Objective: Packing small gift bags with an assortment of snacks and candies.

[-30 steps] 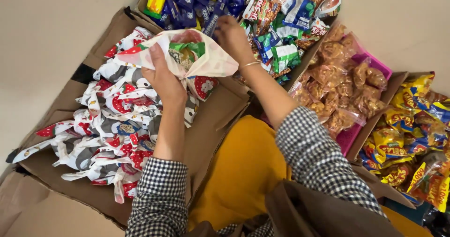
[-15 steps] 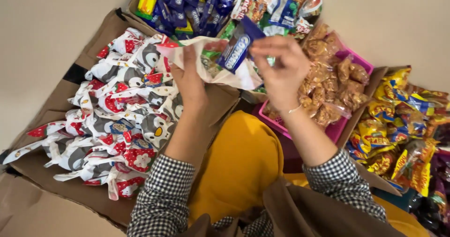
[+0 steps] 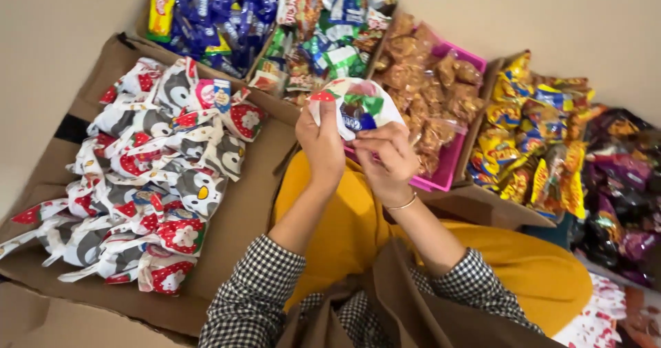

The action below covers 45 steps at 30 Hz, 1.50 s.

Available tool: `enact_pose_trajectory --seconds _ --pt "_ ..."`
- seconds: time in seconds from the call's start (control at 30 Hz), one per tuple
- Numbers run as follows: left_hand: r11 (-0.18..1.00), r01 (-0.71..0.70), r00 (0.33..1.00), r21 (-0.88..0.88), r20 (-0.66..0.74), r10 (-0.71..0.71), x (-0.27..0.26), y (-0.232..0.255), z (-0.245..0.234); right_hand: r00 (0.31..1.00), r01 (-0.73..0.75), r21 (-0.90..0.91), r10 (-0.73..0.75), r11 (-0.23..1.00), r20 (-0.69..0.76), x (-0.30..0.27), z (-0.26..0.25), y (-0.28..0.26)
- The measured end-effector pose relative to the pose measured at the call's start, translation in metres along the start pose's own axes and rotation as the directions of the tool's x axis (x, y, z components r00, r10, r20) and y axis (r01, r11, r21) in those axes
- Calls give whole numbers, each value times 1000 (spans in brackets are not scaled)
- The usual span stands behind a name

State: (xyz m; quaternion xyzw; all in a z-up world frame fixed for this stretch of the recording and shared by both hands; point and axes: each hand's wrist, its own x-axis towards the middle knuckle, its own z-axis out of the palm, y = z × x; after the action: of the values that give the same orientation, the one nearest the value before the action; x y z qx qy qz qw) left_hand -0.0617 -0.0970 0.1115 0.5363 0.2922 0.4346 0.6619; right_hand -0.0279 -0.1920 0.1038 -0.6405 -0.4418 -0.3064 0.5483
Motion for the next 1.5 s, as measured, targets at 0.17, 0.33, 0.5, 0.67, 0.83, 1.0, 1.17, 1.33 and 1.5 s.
enact_pose_trajectory --seconds 0.17,0.33,0.5,0.67,0.83,1.0,1.17,1.33,1.5 --pt "995 58 995 -77 85 -52 -34 15 17 955 -236 -117 253 965 154 -4 -54 -32" --pt "985 144 972 -98 200 -122 -72 2 24 902 -428 -198 431 882 -29 -30 -116 -34" --pt "990 138 880 -4 459 -121 -121 10 36 431 -902 129 883 413 188 -78 -177 -20" --pt "967 96 703 235 671 -233 -158 -53 47 458 -885 153 883 441 101 -89 -230 -41" --pt "861 -200 559 468 776 -292 -218 -110 74 473 -873 153 881 463 30 -116 -290 -59" --pt "754 -290 350 590 798 -490 -284 -76 102 463 -864 139 872 484 -159 -105 -340 -106" --pt "783 -252 259 569 819 -512 -316 -36 121 449 -822 154 790 549 -419 -119 -414 -142" --pt "845 -217 163 490 871 -463 -342 21 141 624 -569 196 574 799 -531 -117 -454 -178" --pt "856 -221 141 467 884 -446 -364 11 156 653 -703 -121 569 701 -500 -139 -470 -179"
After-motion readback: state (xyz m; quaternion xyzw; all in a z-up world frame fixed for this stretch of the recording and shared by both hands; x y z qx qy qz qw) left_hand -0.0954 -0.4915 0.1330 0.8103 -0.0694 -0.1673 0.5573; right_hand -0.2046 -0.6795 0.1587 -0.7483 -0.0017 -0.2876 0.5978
